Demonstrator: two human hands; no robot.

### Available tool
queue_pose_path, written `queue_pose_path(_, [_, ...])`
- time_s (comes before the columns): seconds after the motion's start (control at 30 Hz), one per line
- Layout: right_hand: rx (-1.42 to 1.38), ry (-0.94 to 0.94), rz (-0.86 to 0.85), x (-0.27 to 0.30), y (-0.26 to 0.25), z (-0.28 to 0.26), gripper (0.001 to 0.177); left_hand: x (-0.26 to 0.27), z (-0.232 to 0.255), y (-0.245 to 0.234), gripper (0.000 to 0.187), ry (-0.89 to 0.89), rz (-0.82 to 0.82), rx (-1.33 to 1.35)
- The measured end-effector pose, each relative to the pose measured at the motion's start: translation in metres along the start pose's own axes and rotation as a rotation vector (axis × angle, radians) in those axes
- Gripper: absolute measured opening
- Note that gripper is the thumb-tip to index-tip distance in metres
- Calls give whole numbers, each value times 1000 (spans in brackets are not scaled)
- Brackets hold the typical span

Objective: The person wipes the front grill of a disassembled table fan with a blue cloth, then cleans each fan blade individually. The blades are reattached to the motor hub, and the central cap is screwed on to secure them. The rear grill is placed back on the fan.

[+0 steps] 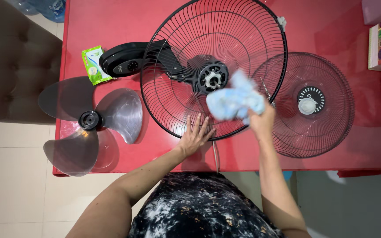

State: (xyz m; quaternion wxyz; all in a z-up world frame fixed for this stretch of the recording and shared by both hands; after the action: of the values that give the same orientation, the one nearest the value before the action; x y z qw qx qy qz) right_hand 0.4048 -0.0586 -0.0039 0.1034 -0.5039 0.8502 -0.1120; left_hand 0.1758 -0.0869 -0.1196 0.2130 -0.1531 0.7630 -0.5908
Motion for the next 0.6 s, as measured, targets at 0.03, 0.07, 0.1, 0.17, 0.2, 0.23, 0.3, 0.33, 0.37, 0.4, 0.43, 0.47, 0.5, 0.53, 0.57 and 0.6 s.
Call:
queue_pose_path(0.03, [-133,138,107,-4,-9,3,46,2,2,1,63,15,22,-8])
queue_pose_path(0.07, [11,-97,187,-9,-15,-17,43,4,3,2,61,27,45,-17])
queue_pose_path(0.1, [156,-335,260,-11,-21,-36,41,7,4,0,59,45,77,-8])
queue_pose_path(0.17, [345,-538,390,-13,-36,-45,40,13,0,-6,55,77,139,5])
queue_pose_path(0.2, [391,-498,452,-15,-46,-36,41,15,-1,-9,54,89,136,13])
queue_pose_path(0.23, [436,-457,513,-16,-58,-25,42,16,-3,-11,54,102,133,21])
queue_pose_path(0.3, [279,-344,517,-27,-76,6,39,17,-7,-20,53,133,150,27])
queue_pose_path(0.33, [203,-290,521,-32,-83,22,37,16,-9,-25,52,152,171,22])
queue_pose_path(0.37, [-30,-193,561,-36,-95,41,40,15,-10,-30,51,170,191,18])
queue_pose_path(0.4, [-264,-90,591,-39,-101,61,43,14,-12,-34,50,182,201,31])
queue_pose_path(0.43, [-498,17,615,-40,-101,78,46,12,-14,-38,49,194,212,44])
queue_pose_path(0.47, [-549,118,558,-41,-95,87,46,11,-16,-43,49,206,220,57])
queue_pose_path(0.5, [-597,219,498,-42,-92,94,46,10,-17,-47,47,213,226,53])
queue_pose_path(0.53, [-644,315,442,-42,-89,100,47,7,-18,-52,46,225,237,50])
queue_pose_path(0.57, [-685,361,394,-45,-82,105,50,4,-20,-57,45,237,247,47])
queue_pose_path(0.6, [-722,404,349,-47,-76,111,54,0,-22,-62,44,249,250,60])
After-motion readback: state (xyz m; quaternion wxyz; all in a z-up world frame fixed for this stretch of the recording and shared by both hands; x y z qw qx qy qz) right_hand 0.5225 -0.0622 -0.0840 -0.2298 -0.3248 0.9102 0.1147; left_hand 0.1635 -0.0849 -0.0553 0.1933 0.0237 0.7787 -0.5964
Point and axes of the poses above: each hand's wrist, its own x-axis away from the middle knuckle, its own y-axis out of the palm, z = x × y, the point moved 7 cm from there along -x, towards the middle knuckle, and after that the axes turned 4 degrees about -x, right-handed, at the moved point
